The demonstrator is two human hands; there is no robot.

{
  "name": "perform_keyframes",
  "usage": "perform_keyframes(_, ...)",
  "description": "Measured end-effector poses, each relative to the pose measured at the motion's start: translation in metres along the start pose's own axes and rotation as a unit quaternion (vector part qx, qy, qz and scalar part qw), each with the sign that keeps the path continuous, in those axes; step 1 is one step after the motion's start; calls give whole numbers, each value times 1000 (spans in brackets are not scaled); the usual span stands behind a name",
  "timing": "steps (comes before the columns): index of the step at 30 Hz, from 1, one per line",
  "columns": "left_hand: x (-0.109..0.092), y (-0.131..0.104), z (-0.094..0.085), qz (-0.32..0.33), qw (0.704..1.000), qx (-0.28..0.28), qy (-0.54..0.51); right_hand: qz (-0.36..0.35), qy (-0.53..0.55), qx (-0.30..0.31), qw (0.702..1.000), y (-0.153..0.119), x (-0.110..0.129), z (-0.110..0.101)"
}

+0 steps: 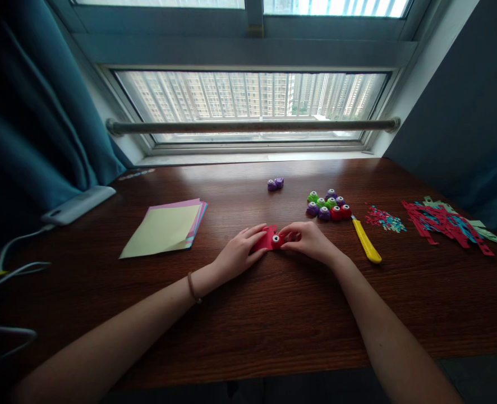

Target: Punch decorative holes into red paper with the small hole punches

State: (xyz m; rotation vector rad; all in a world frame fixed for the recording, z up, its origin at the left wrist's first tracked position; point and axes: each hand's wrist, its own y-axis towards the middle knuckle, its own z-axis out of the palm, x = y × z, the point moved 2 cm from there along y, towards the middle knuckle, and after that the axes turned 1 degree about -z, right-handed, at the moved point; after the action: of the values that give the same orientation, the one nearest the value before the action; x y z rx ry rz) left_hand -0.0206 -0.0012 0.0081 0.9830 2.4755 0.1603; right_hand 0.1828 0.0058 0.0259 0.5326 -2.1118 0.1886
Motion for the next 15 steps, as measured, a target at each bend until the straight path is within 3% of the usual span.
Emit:
perform_keyframes(6,-11,-3,-10,14,998,-49,40,37,40,-54,997,-1,1,-6)
perform_keyframes(11,-26,-5,-14,100,993,19,60,28,38,-104,993,-1,-1,-10)
perform_keyframes(15,-28,-4,-12,97,992,50,63,30,32,-133,990,-1,-7,-11)
